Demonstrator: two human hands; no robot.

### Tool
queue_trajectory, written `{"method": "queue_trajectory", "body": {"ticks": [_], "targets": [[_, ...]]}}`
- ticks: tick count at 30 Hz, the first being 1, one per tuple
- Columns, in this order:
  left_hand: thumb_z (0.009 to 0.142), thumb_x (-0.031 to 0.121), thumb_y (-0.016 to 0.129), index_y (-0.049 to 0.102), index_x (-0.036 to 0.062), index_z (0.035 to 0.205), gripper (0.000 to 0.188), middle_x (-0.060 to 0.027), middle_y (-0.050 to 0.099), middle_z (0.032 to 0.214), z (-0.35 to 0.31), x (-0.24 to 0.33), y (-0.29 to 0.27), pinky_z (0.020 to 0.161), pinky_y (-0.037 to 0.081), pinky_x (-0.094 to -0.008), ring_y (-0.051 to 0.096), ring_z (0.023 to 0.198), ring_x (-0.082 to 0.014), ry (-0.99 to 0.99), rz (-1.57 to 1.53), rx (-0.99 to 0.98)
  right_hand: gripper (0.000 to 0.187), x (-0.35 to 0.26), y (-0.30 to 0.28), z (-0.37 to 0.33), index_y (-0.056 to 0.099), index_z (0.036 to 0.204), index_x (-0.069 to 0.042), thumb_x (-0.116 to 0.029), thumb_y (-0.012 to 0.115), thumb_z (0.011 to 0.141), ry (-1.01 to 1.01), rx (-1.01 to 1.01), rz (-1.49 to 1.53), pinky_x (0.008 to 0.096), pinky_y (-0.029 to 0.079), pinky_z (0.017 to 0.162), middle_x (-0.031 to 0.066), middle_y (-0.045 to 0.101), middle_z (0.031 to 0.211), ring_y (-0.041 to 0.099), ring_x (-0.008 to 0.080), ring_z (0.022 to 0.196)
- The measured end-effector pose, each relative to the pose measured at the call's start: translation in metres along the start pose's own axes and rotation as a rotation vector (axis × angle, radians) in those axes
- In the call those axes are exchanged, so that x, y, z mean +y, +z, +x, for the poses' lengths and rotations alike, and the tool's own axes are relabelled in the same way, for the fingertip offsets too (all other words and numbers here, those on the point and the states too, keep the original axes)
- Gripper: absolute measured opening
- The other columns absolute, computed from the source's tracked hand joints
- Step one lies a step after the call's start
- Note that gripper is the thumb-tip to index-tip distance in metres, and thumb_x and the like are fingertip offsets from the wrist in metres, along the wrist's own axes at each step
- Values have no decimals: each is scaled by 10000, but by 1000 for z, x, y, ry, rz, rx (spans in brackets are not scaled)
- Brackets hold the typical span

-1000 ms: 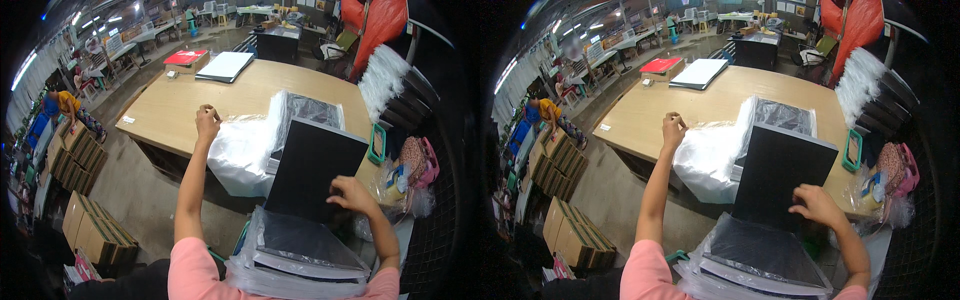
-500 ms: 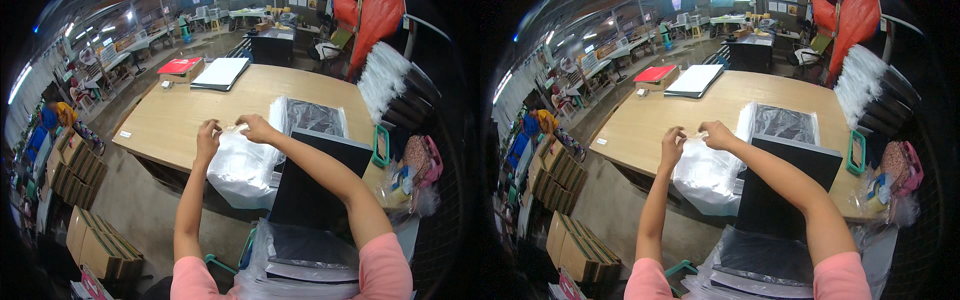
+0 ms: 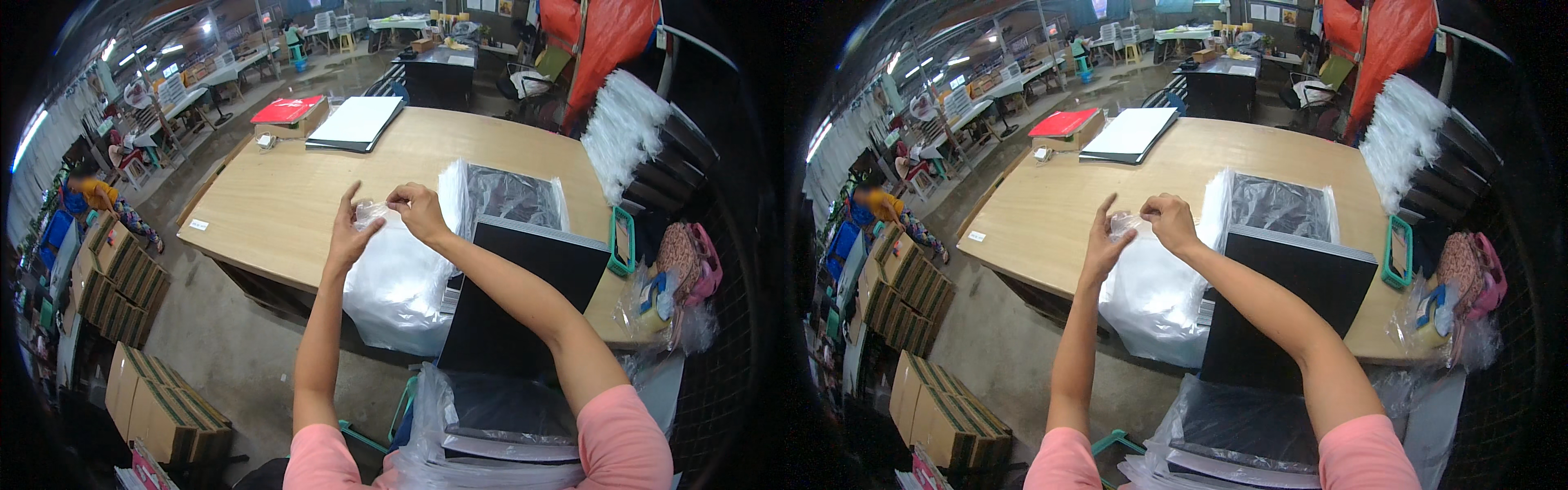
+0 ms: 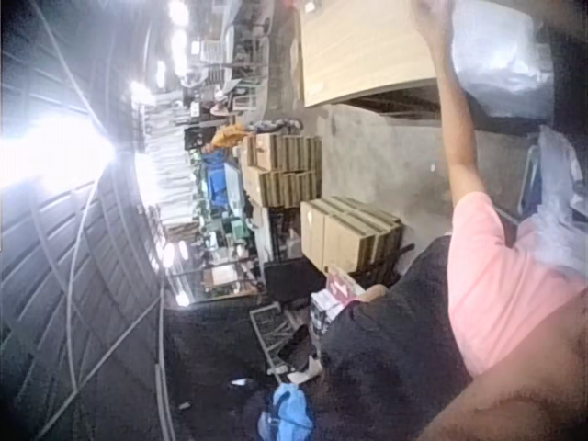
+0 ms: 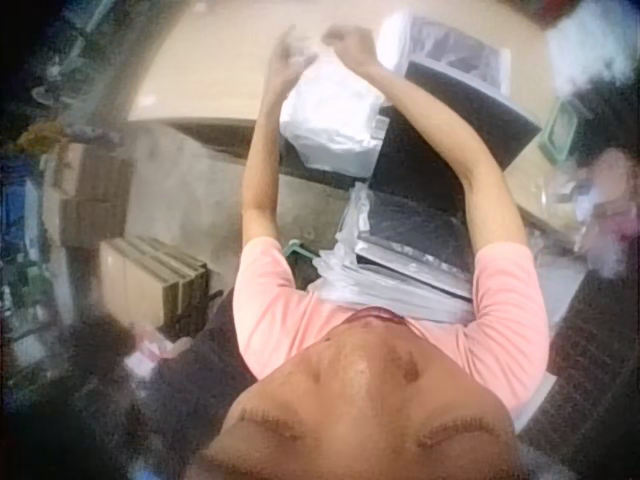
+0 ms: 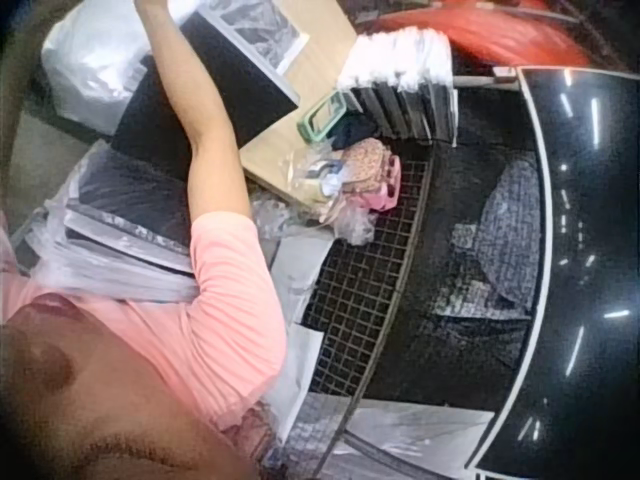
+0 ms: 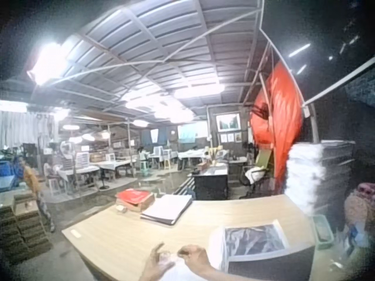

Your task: The person places black boards into individual plastic bags by hand, seals the adhesive strips, and gathers the bagged items into a larger plastic bag.

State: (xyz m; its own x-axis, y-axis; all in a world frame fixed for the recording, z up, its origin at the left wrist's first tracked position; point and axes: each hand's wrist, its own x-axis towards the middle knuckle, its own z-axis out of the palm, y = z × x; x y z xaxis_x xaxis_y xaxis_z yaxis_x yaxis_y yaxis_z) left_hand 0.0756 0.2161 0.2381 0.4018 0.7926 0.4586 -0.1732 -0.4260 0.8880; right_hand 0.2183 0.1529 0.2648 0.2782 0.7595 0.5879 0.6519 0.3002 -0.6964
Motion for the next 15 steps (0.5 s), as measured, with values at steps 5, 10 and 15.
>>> {"method": "queue_trajectory", "body": {"ticks": [5,10,15], "targets": [[722,-33,669,551,-2,1121,417,-18,558,796,2,-3,0,609,415,-197,495,701,-56,-95,-98,10,46,7,7,2,617,728,-2,2,580,702,-41,75,-28,375,450,678,145,604,729,577,298,728],[857,438,537,599,22,954,432,-13,562,836,-8,-15,3,605,414,-228,464,665,-69,-348,-556,-162,105,8,8,3,597,813,-5,-15,554,717,-129,125,-149,381,458,675,169,608,753,580,329,728],[862,446,513,622,29,887,431,-19,598,783,-28,30,-20,618,404,-231,541,766,-84,-477,-91,-1313,178,7,-11,-9,561,820,2,-170,514,811,78,-946,126,369,473,610,180,634,763,629,273,747]]}}
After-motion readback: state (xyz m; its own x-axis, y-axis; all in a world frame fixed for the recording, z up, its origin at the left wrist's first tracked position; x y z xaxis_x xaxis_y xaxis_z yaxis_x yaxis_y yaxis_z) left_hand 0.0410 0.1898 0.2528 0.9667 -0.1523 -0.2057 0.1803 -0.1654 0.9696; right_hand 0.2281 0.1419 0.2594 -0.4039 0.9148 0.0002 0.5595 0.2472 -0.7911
